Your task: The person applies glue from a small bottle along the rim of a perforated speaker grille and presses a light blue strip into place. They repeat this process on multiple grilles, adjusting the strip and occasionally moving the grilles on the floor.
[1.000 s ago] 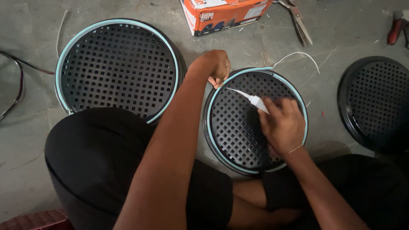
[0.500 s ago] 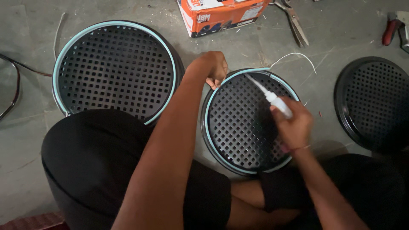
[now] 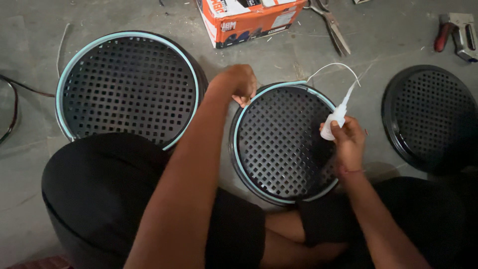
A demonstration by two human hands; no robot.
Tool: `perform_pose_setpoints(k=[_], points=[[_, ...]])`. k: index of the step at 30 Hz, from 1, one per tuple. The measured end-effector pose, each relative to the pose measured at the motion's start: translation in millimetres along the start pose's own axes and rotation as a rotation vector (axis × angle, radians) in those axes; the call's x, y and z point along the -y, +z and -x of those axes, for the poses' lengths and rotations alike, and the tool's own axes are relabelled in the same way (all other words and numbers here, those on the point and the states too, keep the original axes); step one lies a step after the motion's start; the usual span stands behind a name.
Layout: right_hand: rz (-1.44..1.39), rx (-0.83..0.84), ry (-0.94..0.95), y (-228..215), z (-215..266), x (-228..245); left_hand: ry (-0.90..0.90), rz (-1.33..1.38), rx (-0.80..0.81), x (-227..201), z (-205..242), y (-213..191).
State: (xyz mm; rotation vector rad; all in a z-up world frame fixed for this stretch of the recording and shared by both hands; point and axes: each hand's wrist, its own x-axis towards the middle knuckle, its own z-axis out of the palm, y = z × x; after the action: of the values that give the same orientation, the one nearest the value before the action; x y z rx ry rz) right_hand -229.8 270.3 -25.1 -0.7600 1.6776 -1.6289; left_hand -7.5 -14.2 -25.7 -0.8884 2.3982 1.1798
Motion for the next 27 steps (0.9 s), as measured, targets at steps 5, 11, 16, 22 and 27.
perform_pose_setpoints(k=[5,11,16,22,27], points=[[0.019,-0.017,0.005,-1,2,-1,-0.118,0.142,0.01,11,-1,-19],[0.033,-0.007,-0.021,1,2,0,0.24,0.055,-0.577,-4,2,-38],[0.053,-0.01,-0.019,2,4,3,0.183,0.35,-0.394,-10,-1,-29],[0.059,-0.034,0.015,6,3,7,0.251,0.124,-0.531,-2,-11,-18],[0.094,-0.032,0.023,8,4,11,0.15,0.086,-0.607,-6,-21,-4]])
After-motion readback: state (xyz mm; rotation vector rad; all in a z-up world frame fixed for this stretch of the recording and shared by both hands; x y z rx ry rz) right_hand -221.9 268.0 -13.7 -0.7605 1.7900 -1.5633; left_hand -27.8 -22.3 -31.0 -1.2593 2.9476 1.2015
